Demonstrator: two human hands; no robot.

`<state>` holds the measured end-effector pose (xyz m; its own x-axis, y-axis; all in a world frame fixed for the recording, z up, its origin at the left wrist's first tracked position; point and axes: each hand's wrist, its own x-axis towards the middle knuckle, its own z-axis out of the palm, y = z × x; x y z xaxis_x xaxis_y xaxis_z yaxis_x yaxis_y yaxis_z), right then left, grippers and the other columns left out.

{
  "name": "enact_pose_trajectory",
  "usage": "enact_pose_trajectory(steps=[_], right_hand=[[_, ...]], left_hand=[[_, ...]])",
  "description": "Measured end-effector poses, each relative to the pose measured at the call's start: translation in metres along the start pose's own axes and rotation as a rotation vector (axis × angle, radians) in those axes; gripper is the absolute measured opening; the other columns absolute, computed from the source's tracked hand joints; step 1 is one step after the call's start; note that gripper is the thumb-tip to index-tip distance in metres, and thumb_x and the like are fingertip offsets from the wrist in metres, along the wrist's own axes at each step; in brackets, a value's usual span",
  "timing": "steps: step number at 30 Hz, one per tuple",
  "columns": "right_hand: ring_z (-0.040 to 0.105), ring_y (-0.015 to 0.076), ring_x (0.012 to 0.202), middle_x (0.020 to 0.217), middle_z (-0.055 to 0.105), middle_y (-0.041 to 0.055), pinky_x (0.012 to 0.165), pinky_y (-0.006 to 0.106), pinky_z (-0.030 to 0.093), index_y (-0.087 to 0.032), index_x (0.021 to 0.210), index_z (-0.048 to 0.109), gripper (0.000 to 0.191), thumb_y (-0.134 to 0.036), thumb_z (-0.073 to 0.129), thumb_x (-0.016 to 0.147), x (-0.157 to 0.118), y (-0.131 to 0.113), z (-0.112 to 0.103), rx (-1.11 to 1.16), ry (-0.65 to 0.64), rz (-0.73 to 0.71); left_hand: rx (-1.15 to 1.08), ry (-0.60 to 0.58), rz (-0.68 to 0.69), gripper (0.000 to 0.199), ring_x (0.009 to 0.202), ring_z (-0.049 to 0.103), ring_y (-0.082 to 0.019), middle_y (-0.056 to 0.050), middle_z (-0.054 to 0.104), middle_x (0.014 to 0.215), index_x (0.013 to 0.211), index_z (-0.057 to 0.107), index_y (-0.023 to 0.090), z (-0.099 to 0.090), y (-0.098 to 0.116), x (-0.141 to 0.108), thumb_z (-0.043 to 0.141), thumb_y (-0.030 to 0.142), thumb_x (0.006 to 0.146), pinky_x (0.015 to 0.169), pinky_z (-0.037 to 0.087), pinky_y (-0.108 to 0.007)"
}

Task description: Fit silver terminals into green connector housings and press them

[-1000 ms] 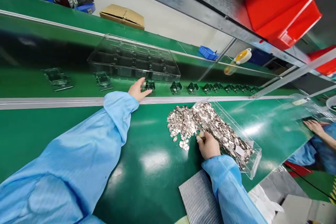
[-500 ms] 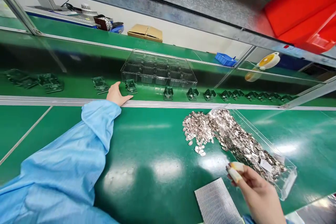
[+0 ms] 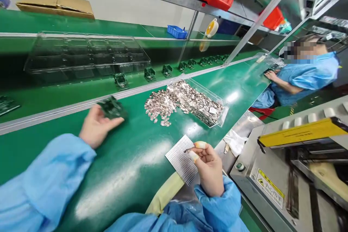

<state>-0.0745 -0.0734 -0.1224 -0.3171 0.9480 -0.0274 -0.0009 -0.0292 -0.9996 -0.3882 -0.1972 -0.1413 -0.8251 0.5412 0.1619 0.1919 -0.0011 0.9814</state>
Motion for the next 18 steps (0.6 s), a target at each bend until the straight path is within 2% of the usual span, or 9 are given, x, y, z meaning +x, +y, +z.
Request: enact_pose_trajectory(steps=[2,3,4,6,7,11,14,18], right_hand=[[0.066,0.0157,0.067,0.071,0.071,0.0024,0.064,0.026,0.054,-0.019,0.085,0.067,0.027,-0.028,0.081,0.065,-0.005,0.000,-0.003,0.017,-0.023,-0.016],[0.067,0.0154,0.068,0.072,0.072,0.0024,0.064,0.025,0.053,-0.019,0.087,0.067,0.026,-0.027,0.081,0.066,-0.008,0.000,-0.006,0.028,-0.030,-0.031],[0.067,0.0149,0.068,0.073,0.072,0.0021,0.064,0.025,0.053,-0.020,0.089,0.067,0.026,-0.026,0.080,0.068,-0.011,0.000,-0.010,0.044,-0.027,-0.050],[0.066,0.0140,0.069,0.074,0.071,0.0010,0.065,0.024,0.053,-0.021,0.093,0.066,0.024,-0.025,0.078,0.072,-0.019,0.000,-0.016,0.075,-0.005,-0.096],[0.066,0.0136,0.069,0.075,0.071,0.0006,0.066,0.024,0.052,-0.021,0.093,0.066,0.023,-0.024,0.077,0.073,-0.024,0.000,-0.019,0.079,0.009,-0.121],[0.064,0.0137,0.069,0.077,0.071,-0.0006,0.067,0.026,0.050,-0.022,0.098,0.062,0.026,-0.018,0.073,0.075,-0.044,0.002,-0.023,-0.002,0.082,-0.211],[0.064,0.0156,0.072,0.076,0.071,-0.0018,0.071,0.029,0.048,-0.023,0.099,0.059,0.028,-0.016,0.071,0.074,-0.052,0.007,-0.018,-0.083,0.126,-0.249],[0.063,0.0165,0.073,0.077,0.070,-0.0024,0.071,0.030,0.046,-0.023,0.092,0.057,0.025,-0.015,0.070,0.072,-0.055,0.016,-0.011,-0.141,0.118,-0.236]], left_hand=[[-0.088,-0.196,-0.052,0.056,0.081,0.069,-0.018,0.000,0.070,0.090,0.098,0.053,0.019,0.046,0.008,-0.047,0.086,0.036,0.056,0.074,0.062,-0.033],[-0.224,-0.387,-0.152,0.056,0.074,0.070,-0.017,0.000,0.070,0.086,0.102,0.051,0.020,0.066,0.012,-0.067,0.086,0.030,0.059,0.069,0.062,-0.032],[-0.355,-0.500,-0.221,0.059,0.071,0.070,-0.016,0.000,0.070,0.087,0.106,0.049,0.021,0.084,0.016,-0.085,0.086,0.026,0.061,0.067,0.061,-0.031],[-0.570,-0.632,-0.290,0.061,0.070,0.069,-0.013,0.000,0.068,0.090,0.111,0.048,0.023,0.111,0.025,-0.113,0.085,0.019,0.063,0.066,0.059,-0.027],[-0.631,-0.661,-0.294,0.059,0.072,0.069,-0.012,0.000,0.068,0.092,0.112,0.049,0.023,0.120,0.029,-0.123,0.084,0.016,0.065,0.067,0.058,-0.024],[-0.674,-0.744,-0.262,0.044,0.085,0.068,-0.011,0.000,0.067,0.098,0.113,0.054,0.025,0.136,0.039,-0.147,0.076,0.013,0.076,0.076,0.055,-0.019],[-0.658,-0.777,-0.235,0.042,0.086,0.066,-0.009,0.000,0.066,0.100,0.116,0.054,0.027,0.136,0.039,-0.152,0.071,0.012,0.081,0.078,0.054,-0.017],[-0.648,-0.814,-0.210,0.042,0.081,0.065,-0.006,0.001,0.064,0.098,0.119,0.052,0.029,0.134,0.034,-0.153,0.069,0.012,0.084,0.074,0.053,-0.014]])
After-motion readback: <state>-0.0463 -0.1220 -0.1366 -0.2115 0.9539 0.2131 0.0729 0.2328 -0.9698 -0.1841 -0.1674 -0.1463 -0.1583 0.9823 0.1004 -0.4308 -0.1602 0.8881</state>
